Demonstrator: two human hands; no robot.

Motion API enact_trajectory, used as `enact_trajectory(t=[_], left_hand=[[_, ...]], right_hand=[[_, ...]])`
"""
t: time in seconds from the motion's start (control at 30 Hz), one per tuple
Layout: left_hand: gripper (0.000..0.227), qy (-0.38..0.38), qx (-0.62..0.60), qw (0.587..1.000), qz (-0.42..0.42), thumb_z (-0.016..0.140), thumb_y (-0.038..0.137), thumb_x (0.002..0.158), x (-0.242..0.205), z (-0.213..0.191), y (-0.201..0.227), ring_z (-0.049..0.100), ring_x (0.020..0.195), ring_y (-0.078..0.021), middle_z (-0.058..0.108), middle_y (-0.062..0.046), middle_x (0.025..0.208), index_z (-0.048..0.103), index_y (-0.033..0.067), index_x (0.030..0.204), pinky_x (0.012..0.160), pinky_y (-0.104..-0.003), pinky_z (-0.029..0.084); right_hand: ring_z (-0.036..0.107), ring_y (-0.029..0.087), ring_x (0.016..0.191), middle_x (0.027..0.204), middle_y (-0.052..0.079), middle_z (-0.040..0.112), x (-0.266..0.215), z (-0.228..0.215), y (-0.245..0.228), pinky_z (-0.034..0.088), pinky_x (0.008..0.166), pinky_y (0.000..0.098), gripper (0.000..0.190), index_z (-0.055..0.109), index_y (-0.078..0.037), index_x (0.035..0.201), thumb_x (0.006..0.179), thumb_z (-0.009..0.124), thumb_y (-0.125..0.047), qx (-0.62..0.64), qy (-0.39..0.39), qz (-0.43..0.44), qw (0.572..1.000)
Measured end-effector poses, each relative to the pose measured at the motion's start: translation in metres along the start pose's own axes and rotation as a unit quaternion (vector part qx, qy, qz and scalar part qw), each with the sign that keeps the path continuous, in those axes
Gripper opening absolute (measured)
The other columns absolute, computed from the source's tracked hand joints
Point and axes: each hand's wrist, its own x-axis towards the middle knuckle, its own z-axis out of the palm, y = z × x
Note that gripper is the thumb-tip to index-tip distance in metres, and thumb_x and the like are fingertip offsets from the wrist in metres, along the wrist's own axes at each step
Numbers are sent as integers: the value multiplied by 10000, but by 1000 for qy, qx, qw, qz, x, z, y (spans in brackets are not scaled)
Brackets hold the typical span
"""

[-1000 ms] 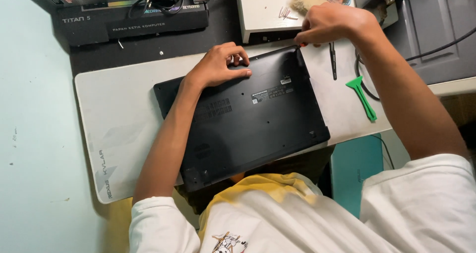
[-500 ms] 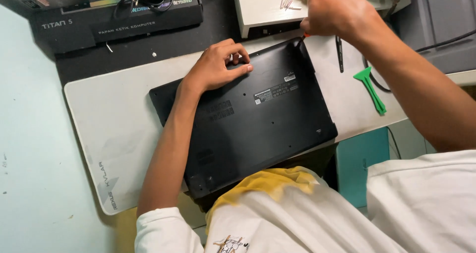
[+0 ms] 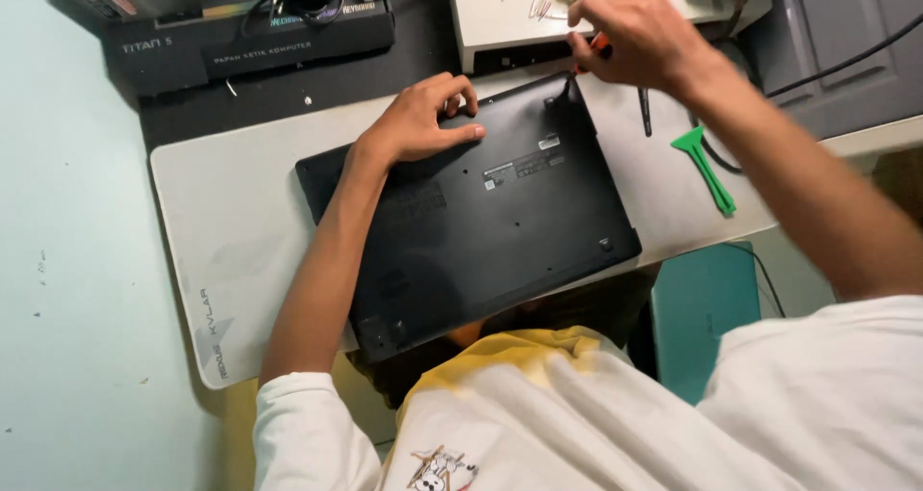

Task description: The person uses a screwdriver to remove screws from the back cover of a black Lenovo laptop. They systematically unscrew fasteners around the perimeter and center of the device, placing the screws on the white desk mat.

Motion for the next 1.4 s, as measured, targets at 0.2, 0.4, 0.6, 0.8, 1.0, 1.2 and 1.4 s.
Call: enact_trajectory(t=[0.2, 0.4, 0.6, 0.8, 1.0, 1.2, 1.4], left_hand=[[286, -6, 209, 977, 44, 742, 424, 1079, 41, 24, 19, 689, 948, -327, 711, -55, 1055, 627, 163, 1060, 752, -522, 521], [583, 69, 208, 969, 113, 845, 542, 1069, 105, 86, 49, 649, 1109, -375, 595, -118, 1246, 637, 140, 1438, 868, -553, 534], [465, 106, 160, 977, 97, 816, 518, 1087, 118, 108, 44, 665, 1053, -405, 597, -95, 1252, 697, 122, 1302, 823, -578, 529], [331, 192, 101, 971, 98, 857, 408, 1075, 106, 110, 44, 725, 1031, -340, 691, -57, 1182, 738, 141, 1229, 828, -497, 588], [393, 205, 199, 956, 69, 776, 405, 996, 111, 124, 37, 665, 1050, -359, 646, -64, 1153, 711, 171, 1305, 856, -526, 519], [514, 157, 193, 966, 70, 779, 452, 1037, 112, 121, 33, 648, 1177, -382, 650, -126, 1276, 692, 132, 1430, 913, -562, 568], [541, 160, 170, 970, 69, 844, 432, 1002, 115, 123, 31, 659, 1207, -371, 642, -94, 1320, 716, 122, 1426, 937, -570, 571]], right_hand=[[663, 574, 717, 768, 197, 692, 2, -3, -33, 478, 617, 613, 661, 631, -100, 1050, 1290, 789, -695, 60, -59, 237, 968], [707, 542, 804, 865, 226, 792, 26, -38, -36, 501, 713, 622, 781, 711, -28, 844, 1336, 433, -566, 47, -207, 299, 930], [676, 583, 881, 1039, 298, 783, 29, -72, -36, 506, 754, 631, 368, 689, -42, 1127, 1204, 519, -359, 141, -257, 279, 914], [740, 436, 958, 1234, 112, 698, 27, -62, -34, 555, 749, 587, 324, 745, -174, 1278, 1105, 743, -449, 176, -228, 219, 932], [705, 548, 721, 804, 174, 766, 34, -36, -31, 480, 654, 570, 467, 641, -168, 1017, 1309, 642, -533, 33, -225, 213, 950], [826, 503, 879, 1161, 134, 832, 42, -51, -30, 567, 642, 604, 537, 730, -210, 1533, 1058, 707, -459, 22, -245, 187, 951], [784, 472, 1061, 1357, 92, 838, 49, -62, -34, 590, 680, 653, 478, 709, -138, 1494, 1036, 705, -272, 75, -251, 181, 948]])
